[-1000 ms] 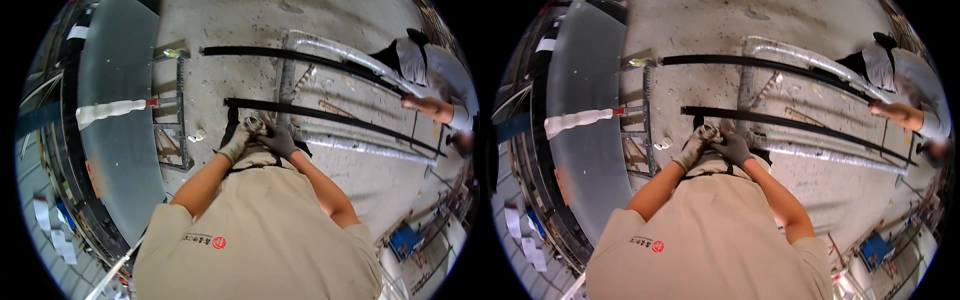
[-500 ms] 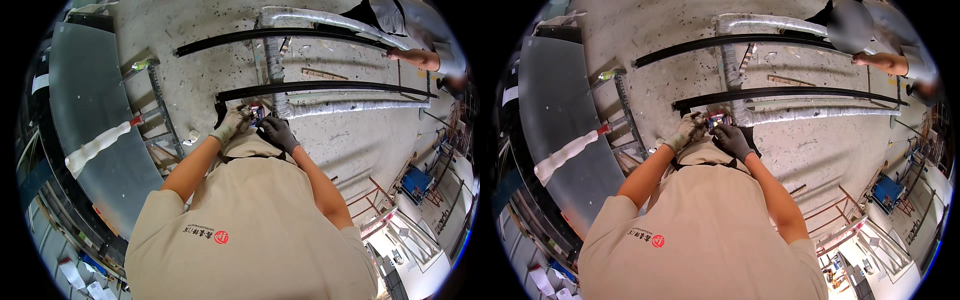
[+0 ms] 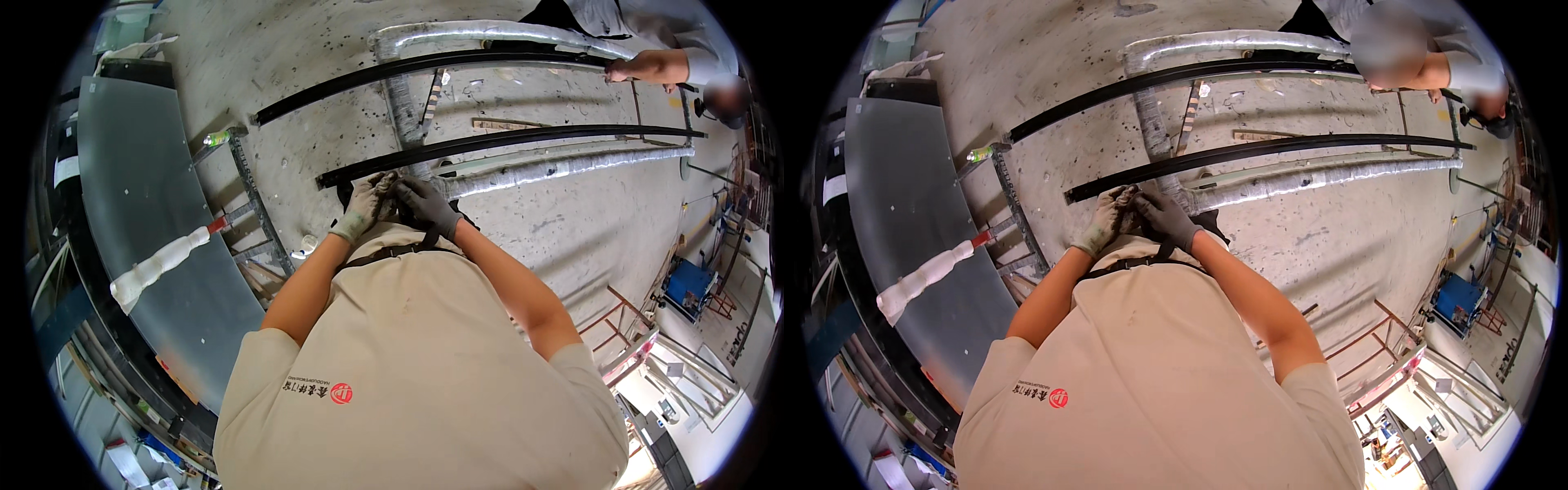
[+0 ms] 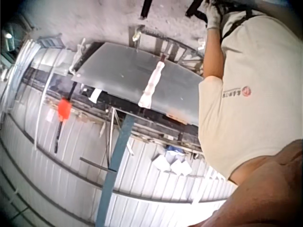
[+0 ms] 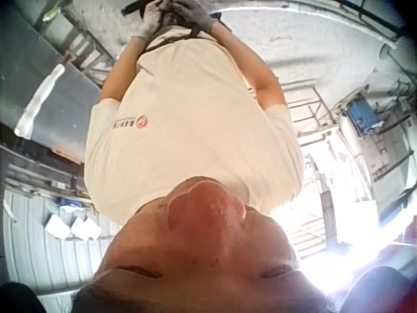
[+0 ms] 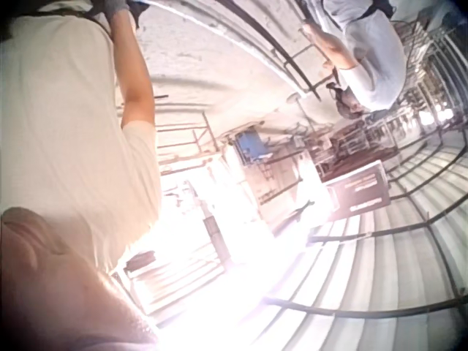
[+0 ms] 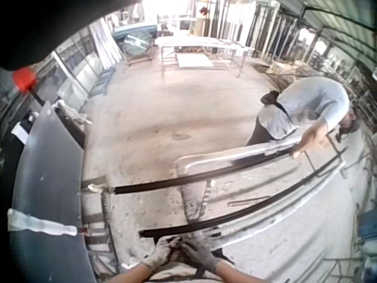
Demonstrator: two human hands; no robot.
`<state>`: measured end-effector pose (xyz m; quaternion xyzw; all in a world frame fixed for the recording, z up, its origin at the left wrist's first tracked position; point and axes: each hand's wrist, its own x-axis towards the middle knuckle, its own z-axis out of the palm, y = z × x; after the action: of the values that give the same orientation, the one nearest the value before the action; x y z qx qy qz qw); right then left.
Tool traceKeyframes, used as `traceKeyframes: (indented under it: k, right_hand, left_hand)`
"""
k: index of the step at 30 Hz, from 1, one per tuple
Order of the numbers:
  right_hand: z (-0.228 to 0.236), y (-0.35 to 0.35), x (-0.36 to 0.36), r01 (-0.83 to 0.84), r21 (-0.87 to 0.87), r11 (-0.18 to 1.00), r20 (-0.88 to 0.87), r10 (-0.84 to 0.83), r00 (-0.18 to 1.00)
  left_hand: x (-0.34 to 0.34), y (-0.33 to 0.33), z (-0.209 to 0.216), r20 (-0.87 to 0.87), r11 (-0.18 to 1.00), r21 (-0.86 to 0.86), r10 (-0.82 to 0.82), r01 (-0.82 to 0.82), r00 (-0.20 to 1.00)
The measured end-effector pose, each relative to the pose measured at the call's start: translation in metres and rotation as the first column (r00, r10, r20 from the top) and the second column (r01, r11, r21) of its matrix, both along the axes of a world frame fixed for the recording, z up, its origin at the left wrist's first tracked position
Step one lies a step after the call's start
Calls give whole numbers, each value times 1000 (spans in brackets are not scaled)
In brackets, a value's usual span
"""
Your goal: The person wipes long black metal frame components with a white cloth while standing in a workshop. A coworker assists by wiping other sections of the frame simultaneously. The person handles the frame pieces, turning them over to clean different sides.
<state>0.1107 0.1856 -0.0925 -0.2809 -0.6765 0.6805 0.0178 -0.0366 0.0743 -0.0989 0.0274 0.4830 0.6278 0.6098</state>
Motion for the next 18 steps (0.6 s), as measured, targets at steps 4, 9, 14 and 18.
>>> traceKeyframes:
  k: [4,9,14,18]
  right_hand:
    - [22,14,-6,27,-246,969,-23,-33,999]
    - [28,19,-6,9,-446,895,-29,-25,999]
    - [30,23,-9,89,-224,971,-40,-100,994]
    - [32,36,-9,168,-82,982,90,-161,983]
  left_hand:
    - [-6,7,11,12,999,-38,-26,26,1000]
    - [-12,9,16,109,996,-89,-17,27,994]
    - [-13,19,12,91,995,-87,61,-53,994]
    - [-15,25,15,100,983,-61,179,-174,979]
